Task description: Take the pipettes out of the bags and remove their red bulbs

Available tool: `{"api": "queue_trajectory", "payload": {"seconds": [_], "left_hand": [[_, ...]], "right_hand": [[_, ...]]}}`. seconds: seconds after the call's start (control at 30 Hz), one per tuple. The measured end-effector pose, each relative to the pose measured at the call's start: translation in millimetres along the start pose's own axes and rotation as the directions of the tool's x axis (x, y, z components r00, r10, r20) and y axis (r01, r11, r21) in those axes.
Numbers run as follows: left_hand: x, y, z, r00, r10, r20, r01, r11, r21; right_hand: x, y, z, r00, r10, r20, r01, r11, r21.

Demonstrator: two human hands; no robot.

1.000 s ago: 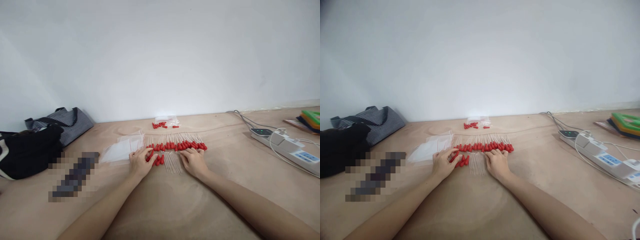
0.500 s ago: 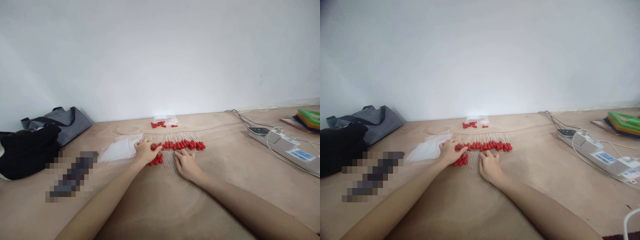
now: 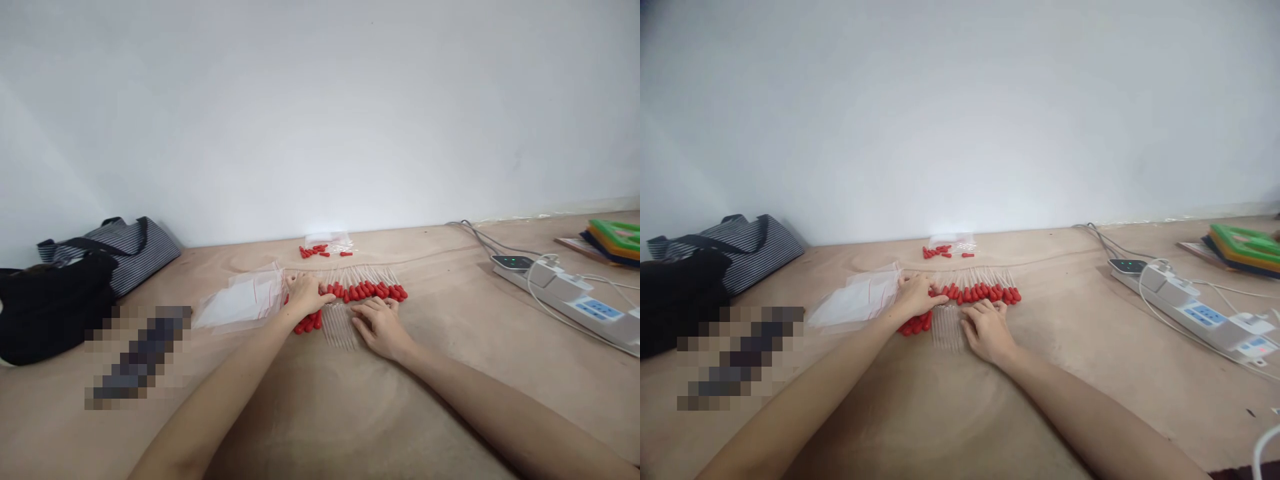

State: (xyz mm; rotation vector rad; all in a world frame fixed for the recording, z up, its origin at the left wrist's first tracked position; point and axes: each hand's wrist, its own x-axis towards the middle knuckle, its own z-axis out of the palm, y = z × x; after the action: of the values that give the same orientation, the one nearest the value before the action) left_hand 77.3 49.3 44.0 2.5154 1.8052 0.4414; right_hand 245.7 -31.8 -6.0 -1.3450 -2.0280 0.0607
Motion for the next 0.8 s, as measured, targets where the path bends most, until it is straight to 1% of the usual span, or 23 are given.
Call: {"api": "queue_trajectory", "payload": {"seconds": [0.1, 0.2, 0.27, 0.33, 0.4, 0.43, 0.5, 0.57, 0.67, 0.8], "left_hand": [[-0.9, -2.4, -0.7, 0.999, -0.036, -0.019, 0.036, 0.999, -0.024], [-6.6, -8.9, -4.6, 0.994, -0.088, -0.068, 0.085, 0.995, -0.046], [-15.8, -16.8, -8.2, 0.981, -0.108, -0.163, 0.097, 0.992, -0.074], [-30.2, -26.5, -10.6, 0.944, -0.096, -0.316, 0.064, 0.992, -0.111], [-48.6, -35.2, -11.0, 0.891, -0.03, -0.452, -0.029, 0.992, -0.123], [-58.2, -38.3, -10.4, 0.874, 0.027, -0.486, -0.094, 0.989, -0.113], [-75.6, -40.9, -8.5, 0.854, 0.151, -0.497, -0.225, 0.97, -0.092], [-88.0, -38.9, -6.2, 0.846, 0.245, -0.474, -0.323, 0.942, -0.091], [-95.2, -31.0, -3.7, 0.836, 0.31, -0.452, -0.395, 0.913, -0.104], [-92.0, -22.1, -1.8, 0.815, 0.366, -0.45, -0.452, 0.887, -0.096]], "right_hand": [[1.2, 1.4, 1.0, 0.999, -0.012, -0.031, 0.013, 1.0, 0.01], [1.5, 2.6, 1.9, 0.995, -0.047, -0.093, 0.049, 0.999, 0.013], [1.7, 3.3, 2.2, 0.986, -0.092, -0.139, 0.093, 0.996, 0.004], [2.3, 3.0, 2.0, 0.971, -0.149, -0.185, 0.145, 0.989, -0.033], [3.6, 0.6, 1.6, 0.948, -0.209, -0.241, 0.188, 0.976, -0.105], [4.5, -1.3, 1.6, 0.933, -0.24, -0.268, 0.206, 0.967, -0.15], [6.2, -6.0, 2.1, 0.902, -0.315, -0.294, 0.252, 0.939, -0.233], [7.7, -10.1, 4.2, 0.873, -0.402, -0.276, 0.321, 0.9, -0.295], [8.9, -11.8, 9.8, 0.837, -0.498, -0.228, 0.411, 0.846, -0.339], [9.3, -6.8, 16.1, 0.832, -0.511, -0.217, 0.424, 0.837, -0.347]]}}
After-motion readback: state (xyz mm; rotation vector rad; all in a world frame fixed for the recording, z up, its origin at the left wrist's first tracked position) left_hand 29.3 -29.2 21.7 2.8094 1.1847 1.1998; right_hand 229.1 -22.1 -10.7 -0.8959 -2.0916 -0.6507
